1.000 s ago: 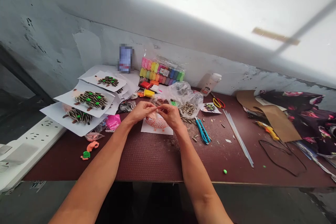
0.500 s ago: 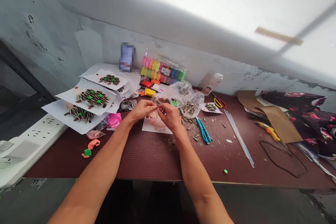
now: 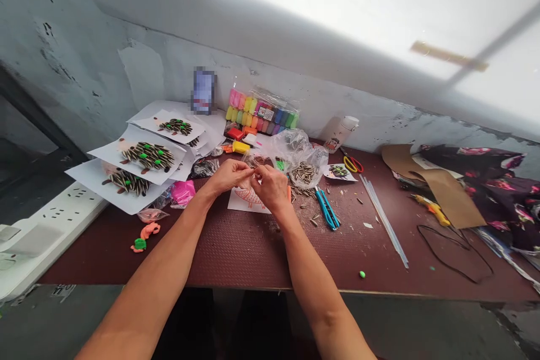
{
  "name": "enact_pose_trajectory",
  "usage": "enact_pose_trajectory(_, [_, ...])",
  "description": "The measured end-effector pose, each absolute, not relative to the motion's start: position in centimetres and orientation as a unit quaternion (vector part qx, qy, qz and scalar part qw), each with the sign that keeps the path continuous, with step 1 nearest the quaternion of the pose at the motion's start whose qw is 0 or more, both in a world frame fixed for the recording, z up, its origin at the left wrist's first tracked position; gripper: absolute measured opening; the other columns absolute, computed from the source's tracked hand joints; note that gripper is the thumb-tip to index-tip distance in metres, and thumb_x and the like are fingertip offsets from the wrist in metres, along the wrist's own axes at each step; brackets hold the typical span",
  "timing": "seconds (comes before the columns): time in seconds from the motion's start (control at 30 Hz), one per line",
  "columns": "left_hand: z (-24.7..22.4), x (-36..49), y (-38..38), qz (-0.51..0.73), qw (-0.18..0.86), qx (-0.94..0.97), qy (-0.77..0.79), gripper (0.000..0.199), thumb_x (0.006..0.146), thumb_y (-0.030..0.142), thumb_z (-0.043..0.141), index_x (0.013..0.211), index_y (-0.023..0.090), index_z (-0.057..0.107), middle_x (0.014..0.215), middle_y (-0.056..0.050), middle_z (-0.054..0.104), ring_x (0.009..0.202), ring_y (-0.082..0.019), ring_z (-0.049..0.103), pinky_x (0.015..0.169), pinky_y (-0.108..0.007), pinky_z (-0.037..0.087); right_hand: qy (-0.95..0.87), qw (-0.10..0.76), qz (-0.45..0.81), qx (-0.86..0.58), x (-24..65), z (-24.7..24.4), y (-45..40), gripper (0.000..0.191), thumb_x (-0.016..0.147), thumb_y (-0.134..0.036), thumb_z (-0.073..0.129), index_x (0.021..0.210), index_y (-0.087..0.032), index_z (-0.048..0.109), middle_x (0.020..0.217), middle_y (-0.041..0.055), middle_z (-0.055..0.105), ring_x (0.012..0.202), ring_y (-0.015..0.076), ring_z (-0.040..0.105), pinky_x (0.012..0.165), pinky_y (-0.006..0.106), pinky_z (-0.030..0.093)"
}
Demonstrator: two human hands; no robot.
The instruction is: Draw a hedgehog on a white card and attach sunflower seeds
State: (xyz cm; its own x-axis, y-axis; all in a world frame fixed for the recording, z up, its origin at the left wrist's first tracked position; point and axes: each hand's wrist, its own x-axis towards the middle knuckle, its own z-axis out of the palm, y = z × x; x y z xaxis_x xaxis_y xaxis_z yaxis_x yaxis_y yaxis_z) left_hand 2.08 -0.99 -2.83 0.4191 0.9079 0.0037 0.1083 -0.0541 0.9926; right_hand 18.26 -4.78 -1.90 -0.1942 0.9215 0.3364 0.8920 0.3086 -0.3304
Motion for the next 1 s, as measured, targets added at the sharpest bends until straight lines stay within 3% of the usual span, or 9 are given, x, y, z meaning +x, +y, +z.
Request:
enact_pose_trajectory(0.13, [-2.8,1.5,-0.7,0.374,0.508,0.631,0.452,0.030,0.073,0.043,0.071,0.070,0.014,0.069,0.058,-0.001,0.063,0.054,-0.014,0.058,0.052,-0.022,0.044,-0.756,0.255,0.020,-0.603,18.3,-1.7,-4.8,0.012,0.089,-0.020,0.060,0.090,-0.021,0.072,0.090,0.0070,0.072,0.079,0.0197,0.061,0.071,0.028,0.039])
enact_pose_trajectory(0.3, [-3.5,-0.8,0.5,0.382,0.323,0.661,0.559,0.020,0.072,0.033,0.065,0.078,0.018,0.077,0.078,-0.006,0.077,0.078,-0.023,0.069,0.069,-0.029,0.052,-0.701,0.338,0.052,-0.626,19.5,-1.3,-4.2,0.019,0.088,-0.016,0.055,0.088,-0.021,0.073,0.085,0.0040,0.072,0.076,0.0180,0.062,0.073,0.027,0.042])
enact_pose_trajectory(0.43, [-4.5,-1.9,0.7,0.279,0.157,0.693,0.646,0.020,0.071,0.020,0.063,0.079,0.023,0.080,0.083,-0.009,0.078,0.084,-0.029,0.068,0.076,-0.038,0.050,-0.701,0.344,0.087,-0.618,20.1,-1.1,-4.0,0.021,0.086,-0.015,0.053,0.085,-0.022,0.073,0.080,0.0018,0.072,0.073,0.0169,0.061,0.071,0.026,0.042])
enact_pose_trajectory(0.57, [-4.5,-1.4,-0.1,0.226,0.036,0.727,0.647,0.025,0.078,0.015,0.057,0.080,0.020,0.081,0.101,-0.017,0.077,0.106,-0.039,0.061,0.094,-0.052,0.044,-0.711,0.322,0.110,-0.615,20.1,-1.2,-3.9,0.019,0.087,-0.018,0.056,0.085,-0.022,0.074,0.076,0.0017,0.072,0.067,0.0162,0.061,0.066,0.026,0.041])
enact_pose_trajectory(0.73, [-3.9,0.2,-0.4,0.225,0.040,0.772,0.593,0.035,0.086,0.014,0.049,0.090,0.022,0.083,0.104,-0.016,0.078,0.112,-0.037,0.060,0.104,-0.055,0.035,-0.712,0.299,0.155,-0.616,20.5,-1.4,-3.6,0.016,0.088,-0.021,0.062,0.091,-0.020,0.078,0.075,0.0029,0.074,0.066,0.0161,0.062,0.064,0.026,0.041])
enact_pose_trajectory(0.83, [-4.2,1.1,-0.3,0.197,0.079,0.804,0.555,0.034,0.084,0.014,0.051,0.093,0.022,0.083,0.101,-0.015,0.079,0.106,-0.033,0.065,0.101,-0.048,0.039,-0.714,0.292,0.160,-0.617,20.7,-1.3,-3.9,0.013,0.087,-0.022,0.065,0.091,-0.020,0.077,0.078,0.0033,0.075,0.067,0.0158,0.063,0.064,0.025,0.041])
enact_pose_trajectory(1.0, [-5.0,1.4,-0.1,0.152,0.090,0.817,0.549,0.024,0.082,0.021,0.058,0.091,0.020,0.080,0.102,-0.015,0.077,0.101,-0.032,0.068,0.096,-0.045,0.045,-0.728,0.282,0.158,-0.605,21.0,-1.4,-4.8,0.015,0.091,-0.028,0.063,0.085,-0.020,0.074,0.078,0.0031,0.075,0.067,0.0152,0.062,0.063,0.025,0.039])
